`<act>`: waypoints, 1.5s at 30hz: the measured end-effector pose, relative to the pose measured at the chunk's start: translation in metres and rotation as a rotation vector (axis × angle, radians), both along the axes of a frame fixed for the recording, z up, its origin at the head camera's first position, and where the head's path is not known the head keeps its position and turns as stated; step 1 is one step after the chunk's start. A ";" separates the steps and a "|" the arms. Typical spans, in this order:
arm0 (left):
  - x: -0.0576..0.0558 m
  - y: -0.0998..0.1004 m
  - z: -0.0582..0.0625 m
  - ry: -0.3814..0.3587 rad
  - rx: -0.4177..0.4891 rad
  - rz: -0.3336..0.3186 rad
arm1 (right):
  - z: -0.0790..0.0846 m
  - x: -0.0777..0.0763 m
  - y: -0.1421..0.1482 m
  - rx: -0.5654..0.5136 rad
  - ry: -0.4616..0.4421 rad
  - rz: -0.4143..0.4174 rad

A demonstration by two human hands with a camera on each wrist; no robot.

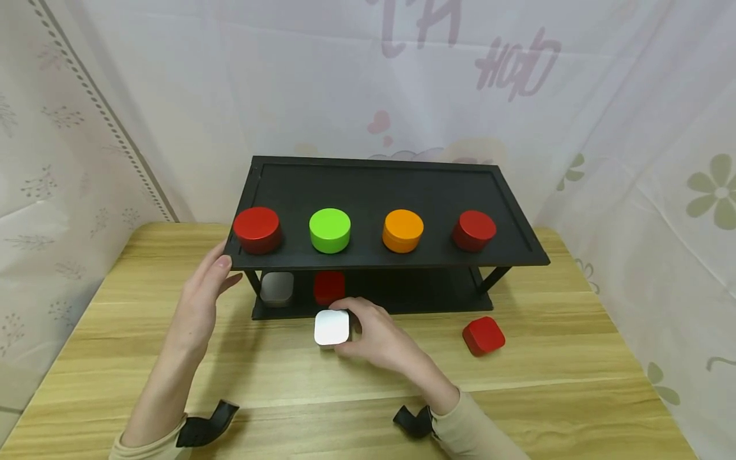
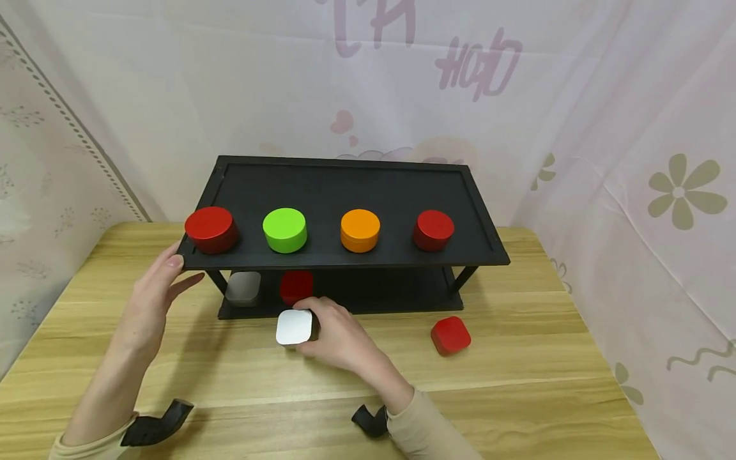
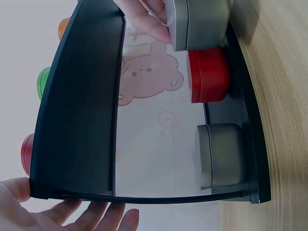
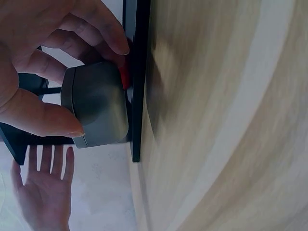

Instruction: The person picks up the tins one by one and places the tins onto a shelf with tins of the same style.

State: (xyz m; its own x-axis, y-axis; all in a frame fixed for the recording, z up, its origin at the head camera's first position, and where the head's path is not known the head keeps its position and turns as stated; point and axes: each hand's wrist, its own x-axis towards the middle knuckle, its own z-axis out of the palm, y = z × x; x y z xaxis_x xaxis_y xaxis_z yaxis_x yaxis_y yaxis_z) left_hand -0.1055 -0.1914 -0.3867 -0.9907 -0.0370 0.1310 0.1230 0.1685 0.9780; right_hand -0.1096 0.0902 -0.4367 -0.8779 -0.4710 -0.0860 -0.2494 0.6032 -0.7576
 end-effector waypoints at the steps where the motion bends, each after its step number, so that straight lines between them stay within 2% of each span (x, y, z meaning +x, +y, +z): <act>1: 0.000 0.000 0.000 -0.005 -0.005 0.001 | 0.000 0.000 0.003 -0.001 0.001 -0.004; 6: 0.000 0.001 0.001 -0.023 -0.017 -0.002 | 0.000 -0.004 0.014 -0.023 0.009 -0.018; 18: 0.000 0.001 0.000 0.005 0.003 0.001 | 0.002 -0.013 0.035 -0.077 0.003 -0.062; 29: 0.000 0.001 0.001 0.002 -0.017 0.005 | 0.000 -0.022 0.053 -0.054 0.011 -0.103; 45: 0.000 0.002 0.000 0.029 0.016 0.003 | -0.009 -0.040 0.073 -0.043 -0.012 -0.142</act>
State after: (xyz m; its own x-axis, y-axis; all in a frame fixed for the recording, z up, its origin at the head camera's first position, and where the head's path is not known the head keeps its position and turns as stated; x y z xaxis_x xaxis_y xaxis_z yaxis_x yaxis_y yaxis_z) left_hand -0.1053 -0.1895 -0.3867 -0.9864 -0.0424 0.1587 0.1505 0.1532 0.9767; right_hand -0.1492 0.1636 -0.4462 -0.9351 -0.3452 -0.0796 -0.1542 0.5987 -0.7860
